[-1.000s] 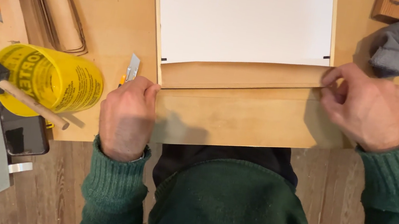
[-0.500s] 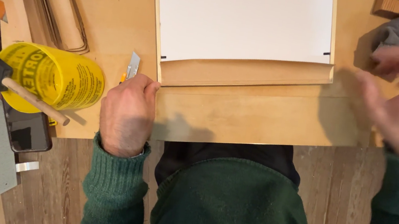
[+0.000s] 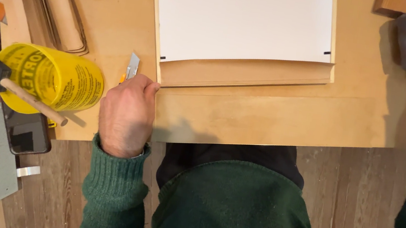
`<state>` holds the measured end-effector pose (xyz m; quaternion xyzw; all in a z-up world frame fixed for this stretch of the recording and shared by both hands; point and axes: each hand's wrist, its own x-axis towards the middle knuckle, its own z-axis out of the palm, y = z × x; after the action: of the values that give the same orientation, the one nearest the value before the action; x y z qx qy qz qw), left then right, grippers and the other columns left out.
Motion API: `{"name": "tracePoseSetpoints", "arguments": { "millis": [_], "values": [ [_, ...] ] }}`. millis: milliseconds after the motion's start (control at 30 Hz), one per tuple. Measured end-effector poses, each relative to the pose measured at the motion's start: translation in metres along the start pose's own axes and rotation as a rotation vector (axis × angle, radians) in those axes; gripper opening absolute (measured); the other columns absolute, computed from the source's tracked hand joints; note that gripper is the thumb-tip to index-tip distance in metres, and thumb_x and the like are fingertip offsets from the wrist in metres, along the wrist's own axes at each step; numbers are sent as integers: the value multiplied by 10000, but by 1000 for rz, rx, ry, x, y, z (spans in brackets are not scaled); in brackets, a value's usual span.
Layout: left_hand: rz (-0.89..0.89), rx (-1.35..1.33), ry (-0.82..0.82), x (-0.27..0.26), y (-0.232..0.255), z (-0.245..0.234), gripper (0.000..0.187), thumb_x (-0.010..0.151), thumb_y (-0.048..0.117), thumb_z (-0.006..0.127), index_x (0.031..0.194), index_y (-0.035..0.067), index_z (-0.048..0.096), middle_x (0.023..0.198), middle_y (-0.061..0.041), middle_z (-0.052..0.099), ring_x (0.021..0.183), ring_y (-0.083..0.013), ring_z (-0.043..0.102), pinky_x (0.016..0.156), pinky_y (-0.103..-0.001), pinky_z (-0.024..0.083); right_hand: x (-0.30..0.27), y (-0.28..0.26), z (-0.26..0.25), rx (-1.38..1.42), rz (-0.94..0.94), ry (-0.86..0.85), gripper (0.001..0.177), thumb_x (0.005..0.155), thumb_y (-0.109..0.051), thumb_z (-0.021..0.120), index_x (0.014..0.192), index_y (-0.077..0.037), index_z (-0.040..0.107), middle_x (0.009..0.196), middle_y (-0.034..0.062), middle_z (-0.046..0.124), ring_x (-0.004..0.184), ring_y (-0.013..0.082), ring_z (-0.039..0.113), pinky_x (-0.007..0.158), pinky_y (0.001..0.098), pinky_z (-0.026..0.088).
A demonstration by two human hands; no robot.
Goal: Applying and sealing the back of a picture frame with kraft paper tape and adhesive.
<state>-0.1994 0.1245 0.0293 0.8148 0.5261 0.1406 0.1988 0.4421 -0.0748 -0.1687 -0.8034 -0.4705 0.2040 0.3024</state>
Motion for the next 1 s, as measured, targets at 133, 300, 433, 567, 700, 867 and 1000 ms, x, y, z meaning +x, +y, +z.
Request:
{"name": "tracePoseSetpoints", "arguments": {
  "millis": [133, 300, 433, 567, 700, 867, 1000],
  "values": [
    [-17, 14, -17, 3, 4, -1, 220, 997, 195, 646, 867, 22, 684, 830, -210, 689, 783, -452, 642, 677, -533, 496, 11, -10, -5, 53, 29, -40, 214, 1233, -189, 638, 1274, 18, 602, 1188, 122, 678, 1083, 194, 672, 1012, 362, 554],
    [-5, 43, -16, 3, 1, 2, 225, 995, 196, 655, 863, 16, 684, 829, -214, 688, 786, -452, 645, 683, -533, 498, -5, -139, -2, -54, -335, 6, 470, 969, -74, 774, 1358, 95, 571, 1225, 208, 654, 1137, 289, 645, 1017, 400, 513],
    [-9, -9, -10, 2, 3, -2, 198, 984, 177, 656, 874, 16, 687, 829, -215, 687, 792, -451, 647, 683, -529, 499, 2, -95, 3, 61, 2, -160, 338, 1010, -74, 807, 1257, 39, 605, 1216, 156, 699, 1111, 234, 700, 1090, 383, 567],
    [-9, -37, 2, 1, 0, -2, 190, 978, 171, 666, 872, 13, 676, 845, -215, 691, 789, -453, 645, 676, -526, 499, 10, 130, 11, 246, 215, -305, 328, 1069, -98, 703, 1370, 0, 619, 1316, 136, 685, 1253, 244, 666, 1102, 381, 531],
    [13, -52, -2, 2, -9, 1, 203, 981, 183, 661, 872, 12, 652, 840, -215, 688, 784, -453, 643, 674, -537, 498, -74, -42, -9, 129, 132, -288, 490, 1016, -143, 696, 1458, -34, 514, 1289, 171, 656, 1175, 257, 674, 998, 388, 560],
    [-11, -7, -65, 5, -13, 0, 194, 986, 218, 641, 910, 42, 612, 796, -210, 678, 755, -461, 637, 636, -566, 484, -107, -409, 48, -228, -58, -176, 840, 851, -136, 769, 1585, -48, 370, 1202, 248, 660, 1006, 340, 703, 817, 436, 599],
    [27, 47, -107, 4, -21, 4, 177, 990, 223, 610, 925, 64, 567, 738, -194, 667, 722, -453, 643, 602, -574, 482, -96, -440, 80, -555, -361, 12, 864, 767, -43, 810, 1526, 21, 403, 1207, 324, 672, 978, 457, 689, 802, 491, 585]
  ]
}}
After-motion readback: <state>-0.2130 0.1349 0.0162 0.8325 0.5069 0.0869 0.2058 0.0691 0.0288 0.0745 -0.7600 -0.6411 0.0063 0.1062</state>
